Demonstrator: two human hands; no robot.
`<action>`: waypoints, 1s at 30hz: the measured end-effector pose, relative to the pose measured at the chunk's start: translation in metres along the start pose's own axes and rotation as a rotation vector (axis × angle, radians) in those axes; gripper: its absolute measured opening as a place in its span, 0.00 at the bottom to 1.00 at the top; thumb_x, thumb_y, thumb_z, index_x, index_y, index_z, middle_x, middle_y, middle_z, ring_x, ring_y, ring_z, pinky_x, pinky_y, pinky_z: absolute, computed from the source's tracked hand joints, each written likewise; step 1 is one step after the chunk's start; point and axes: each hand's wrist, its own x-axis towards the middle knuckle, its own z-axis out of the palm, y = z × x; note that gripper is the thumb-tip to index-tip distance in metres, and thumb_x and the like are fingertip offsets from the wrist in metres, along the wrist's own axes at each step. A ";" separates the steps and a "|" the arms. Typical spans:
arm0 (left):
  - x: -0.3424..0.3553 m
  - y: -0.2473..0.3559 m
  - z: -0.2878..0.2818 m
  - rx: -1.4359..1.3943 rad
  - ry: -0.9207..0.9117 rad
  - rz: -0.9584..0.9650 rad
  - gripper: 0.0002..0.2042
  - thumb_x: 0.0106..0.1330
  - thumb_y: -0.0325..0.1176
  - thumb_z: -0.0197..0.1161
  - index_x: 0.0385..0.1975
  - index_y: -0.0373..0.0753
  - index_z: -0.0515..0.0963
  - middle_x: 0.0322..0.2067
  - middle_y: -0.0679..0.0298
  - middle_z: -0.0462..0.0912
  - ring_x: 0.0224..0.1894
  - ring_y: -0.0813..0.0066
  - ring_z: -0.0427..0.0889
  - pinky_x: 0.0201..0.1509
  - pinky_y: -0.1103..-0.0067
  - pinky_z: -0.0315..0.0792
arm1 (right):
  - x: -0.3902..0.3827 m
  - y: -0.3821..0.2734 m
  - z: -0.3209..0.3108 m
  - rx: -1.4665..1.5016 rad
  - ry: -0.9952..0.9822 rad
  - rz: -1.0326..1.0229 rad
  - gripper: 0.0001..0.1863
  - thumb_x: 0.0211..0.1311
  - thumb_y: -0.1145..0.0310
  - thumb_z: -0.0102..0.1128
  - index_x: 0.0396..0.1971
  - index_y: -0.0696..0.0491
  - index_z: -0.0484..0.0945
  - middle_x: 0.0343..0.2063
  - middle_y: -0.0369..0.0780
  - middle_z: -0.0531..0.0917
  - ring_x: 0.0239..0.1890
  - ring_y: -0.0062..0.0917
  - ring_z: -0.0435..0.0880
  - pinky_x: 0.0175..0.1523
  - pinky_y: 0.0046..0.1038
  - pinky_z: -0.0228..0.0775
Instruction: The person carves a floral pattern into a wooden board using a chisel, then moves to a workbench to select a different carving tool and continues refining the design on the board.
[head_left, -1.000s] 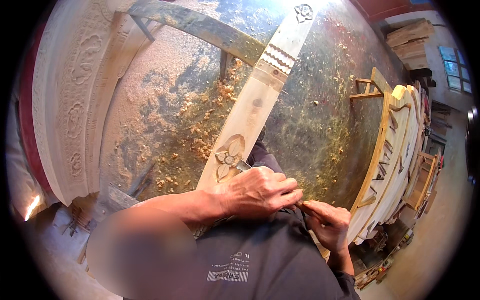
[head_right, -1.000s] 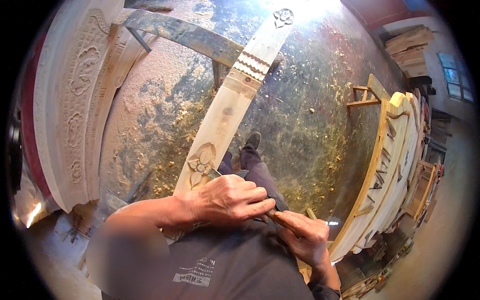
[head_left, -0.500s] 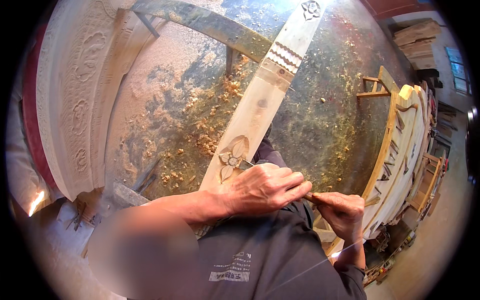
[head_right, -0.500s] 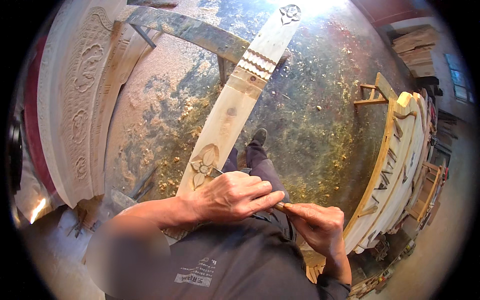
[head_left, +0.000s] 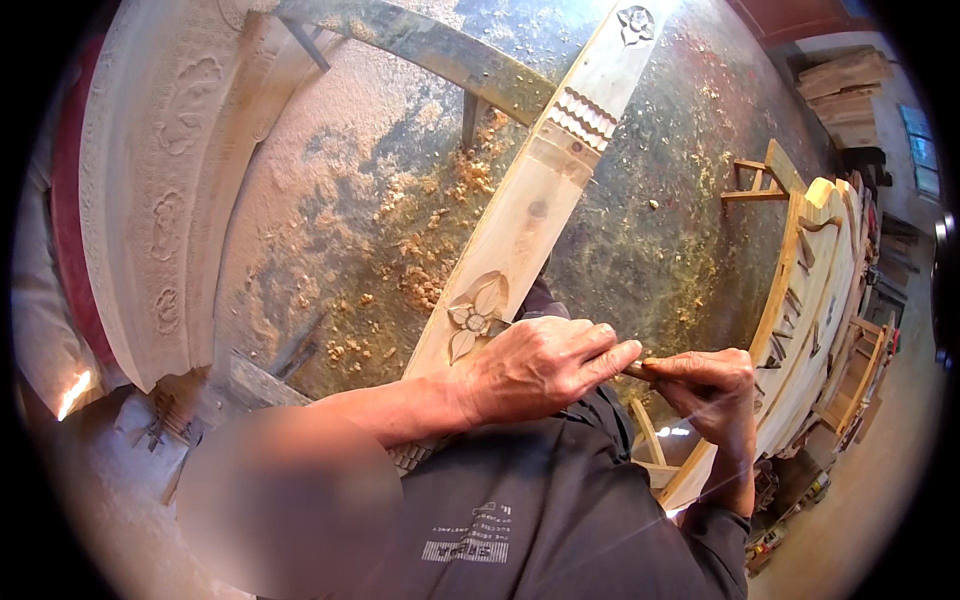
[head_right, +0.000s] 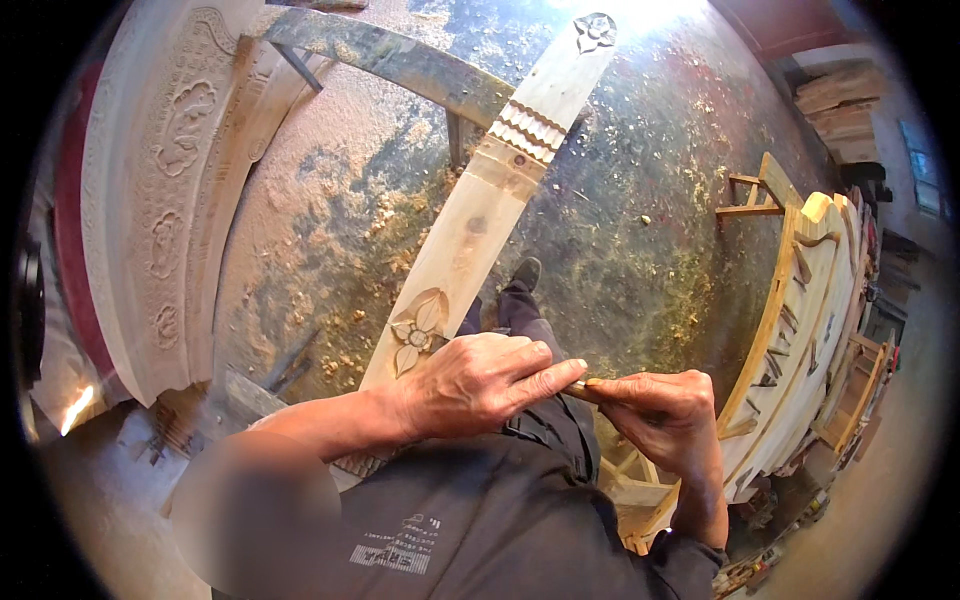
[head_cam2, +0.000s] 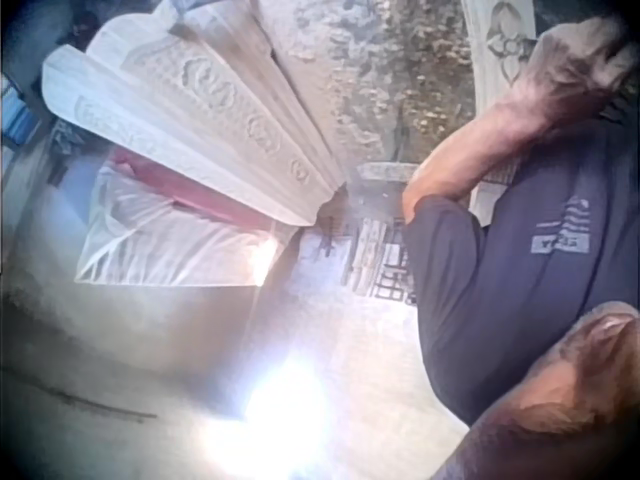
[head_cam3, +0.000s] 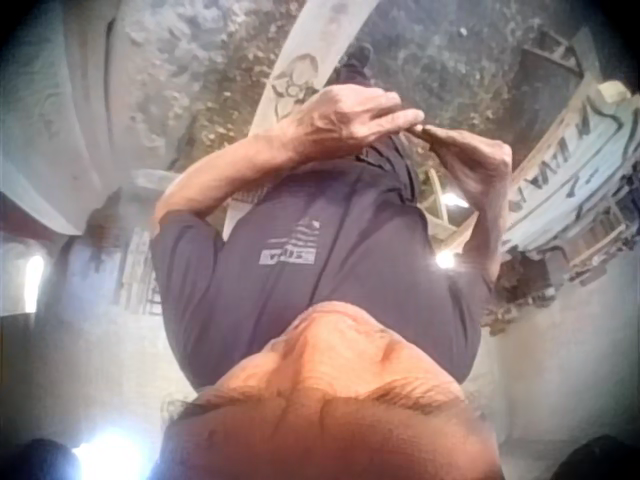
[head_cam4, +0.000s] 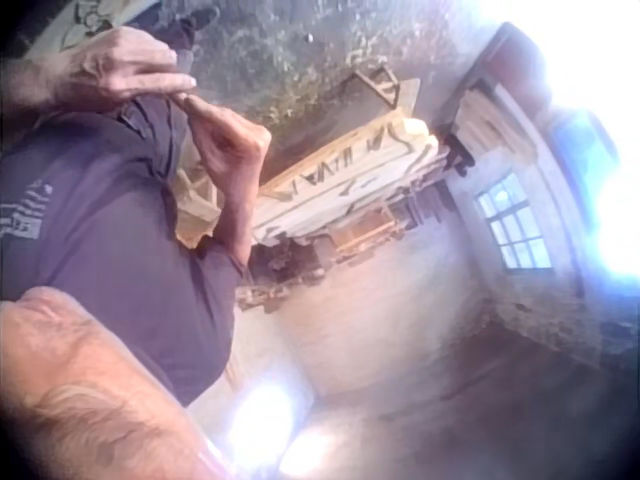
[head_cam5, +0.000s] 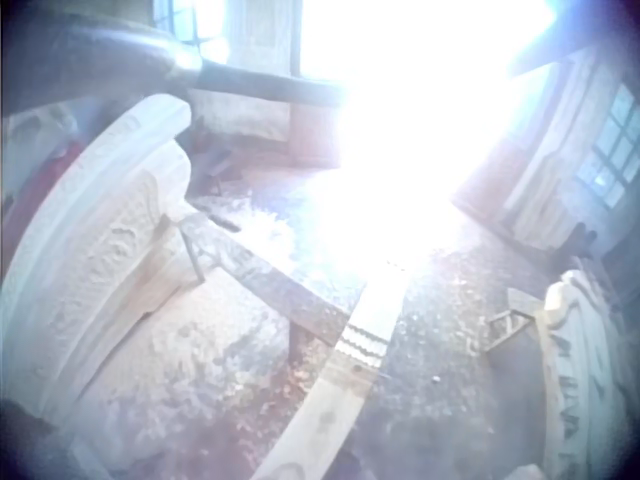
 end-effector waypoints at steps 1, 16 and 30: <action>0.000 0.000 0.000 0.004 0.002 0.007 0.27 0.63 0.27 0.66 0.65 0.36 0.78 0.32 0.66 0.74 0.31 0.72 0.79 0.32 0.74 0.78 | -0.001 0.000 -0.002 -0.007 0.008 -0.016 0.13 0.57 0.80 0.74 0.43 0.57 0.92 0.33 0.45 0.92 0.29 0.23 0.91 0.34 0.24 0.81; -0.001 0.001 -0.002 0.061 -0.008 -0.014 0.25 0.62 0.25 0.65 0.62 0.34 0.80 0.33 0.65 0.75 0.32 0.72 0.80 0.33 0.75 0.79 | -0.002 0.053 -0.020 0.612 0.408 -0.221 0.58 0.72 0.20 0.34 0.38 0.71 0.86 0.41 0.60 0.86 0.48 0.49 0.86 0.62 0.48 0.73; -0.022 0.044 -0.011 0.504 0.125 0.276 0.21 0.65 0.33 0.69 0.59 0.41 0.85 0.34 0.71 0.74 0.26 0.87 0.70 0.26 0.83 0.59 | -0.032 0.035 0.007 0.286 0.350 -0.271 0.50 0.74 0.26 0.43 0.31 0.66 0.87 0.31 0.54 0.89 0.35 0.41 0.91 0.44 0.39 0.83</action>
